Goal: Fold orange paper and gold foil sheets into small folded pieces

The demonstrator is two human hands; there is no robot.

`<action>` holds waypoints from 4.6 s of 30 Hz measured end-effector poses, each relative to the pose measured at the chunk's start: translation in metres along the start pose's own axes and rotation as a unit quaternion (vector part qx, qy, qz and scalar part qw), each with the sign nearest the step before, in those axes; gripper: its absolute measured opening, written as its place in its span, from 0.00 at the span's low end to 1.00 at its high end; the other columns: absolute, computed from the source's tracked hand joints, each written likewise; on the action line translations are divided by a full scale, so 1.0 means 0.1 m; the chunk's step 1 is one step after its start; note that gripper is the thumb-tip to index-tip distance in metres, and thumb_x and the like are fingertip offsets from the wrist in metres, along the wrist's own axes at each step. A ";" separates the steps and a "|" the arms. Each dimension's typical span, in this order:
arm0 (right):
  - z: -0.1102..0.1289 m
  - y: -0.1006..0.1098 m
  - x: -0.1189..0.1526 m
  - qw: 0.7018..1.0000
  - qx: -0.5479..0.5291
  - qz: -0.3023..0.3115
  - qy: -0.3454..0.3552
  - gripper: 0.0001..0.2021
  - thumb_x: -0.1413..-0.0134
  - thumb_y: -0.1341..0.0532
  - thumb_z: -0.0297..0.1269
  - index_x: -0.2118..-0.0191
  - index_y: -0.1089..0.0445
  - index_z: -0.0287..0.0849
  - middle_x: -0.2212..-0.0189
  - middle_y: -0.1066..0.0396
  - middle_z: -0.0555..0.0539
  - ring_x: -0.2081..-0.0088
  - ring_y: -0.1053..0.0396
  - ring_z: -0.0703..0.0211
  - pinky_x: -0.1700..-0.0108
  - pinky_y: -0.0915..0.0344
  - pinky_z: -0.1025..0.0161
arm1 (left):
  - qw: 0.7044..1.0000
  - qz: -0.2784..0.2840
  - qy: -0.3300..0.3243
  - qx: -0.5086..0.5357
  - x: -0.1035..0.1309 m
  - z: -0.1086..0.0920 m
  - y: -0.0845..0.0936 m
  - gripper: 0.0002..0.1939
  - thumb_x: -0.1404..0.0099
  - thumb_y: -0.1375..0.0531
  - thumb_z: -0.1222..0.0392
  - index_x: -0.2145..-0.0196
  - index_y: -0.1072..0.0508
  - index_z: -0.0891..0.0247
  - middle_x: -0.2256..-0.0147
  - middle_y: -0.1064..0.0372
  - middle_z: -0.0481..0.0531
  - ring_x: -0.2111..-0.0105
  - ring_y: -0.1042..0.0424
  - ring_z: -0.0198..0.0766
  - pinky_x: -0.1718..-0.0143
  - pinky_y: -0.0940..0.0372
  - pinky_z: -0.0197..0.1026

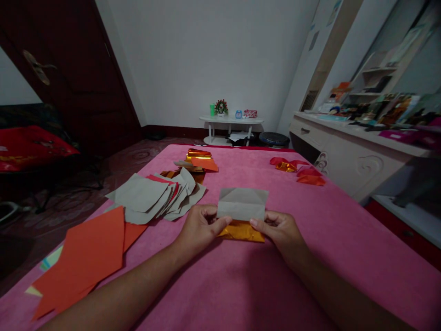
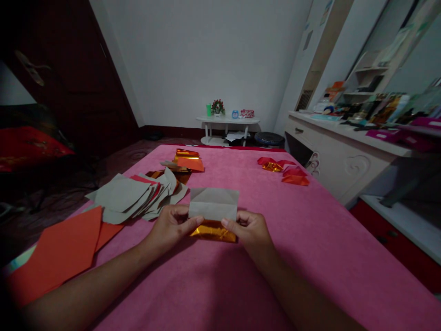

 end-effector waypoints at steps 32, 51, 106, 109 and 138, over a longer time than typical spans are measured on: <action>0.08 -0.37 0.17 0.999 -0.010 0.049 -0.014 0.22 0.58 0.34 0.55 0.81 0.41 0.42 0.86 0.46 0.56 0.82 0.52 0.69 0.80 0.55 0.67 | 0.998 -0.047 -0.015 0.044 0.09 -0.07 -0.18 0.17 0.36 0.45 0.51 0.71 0.26 0.67 0.74 0.33 0.48 0.73 0.37 0.33 0.72 0.42 0.33; 0.11 0.00 0.06 0.996 -0.070 -0.032 0.053 0.26 0.47 0.47 0.61 0.80 0.38 0.42 0.87 0.48 0.56 0.84 0.55 0.68 0.81 0.59 0.67 | 0.999 0.003 0.009 0.031 0.03 -0.03 0.05 0.18 0.38 0.44 0.50 0.75 0.27 0.67 0.78 0.36 0.47 0.77 0.39 0.32 0.75 0.44 0.32; 0.07 -0.16 0.19 0.996 -0.072 -0.044 -0.033 0.22 0.48 0.39 0.50 0.82 0.41 0.40 0.90 0.49 0.57 0.86 0.56 0.72 0.83 0.61 0.69 | 0.983 -0.033 -0.165 -0.074 0.05 -0.01 0.01 0.24 0.43 0.36 0.60 0.49 0.31 0.54 0.45 0.43 0.57 0.51 0.37 0.43 0.52 0.37 0.45; 0.08 -0.17 0.22 0.997 -0.066 -0.016 -0.035 0.25 0.46 0.43 0.56 0.81 0.38 0.39 0.90 0.47 0.55 0.86 0.54 0.71 0.83 0.58 0.70 | 0.976 -0.055 -0.178 -0.114 0.03 -0.03 0.05 0.09 0.42 0.37 0.62 0.63 0.21 0.57 0.45 0.40 0.55 0.47 0.39 0.46 0.47 0.41 0.49; 0.30 -0.20 0.21 0.991 -0.077 -0.091 0.062 0.19 0.58 0.31 0.38 0.59 0.35 0.45 0.72 0.28 0.52 0.71 0.29 0.61 0.69 0.33 0.67 | 0.956 -0.018 0.052 0.289 0.03 0.01 -0.11 0.15 0.44 0.35 0.62 0.58 0.30 0.67 0.62 0.25 0.58 0.67 0.24 0.42 0.64 0.30 0.42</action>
Point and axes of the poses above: each hand's wrist, its own x-axis away from the middle knuckle, its own y-axis out of the back of the hand, z = x × y, the point moved 2 cm from there along -x, towards the middle knuckle
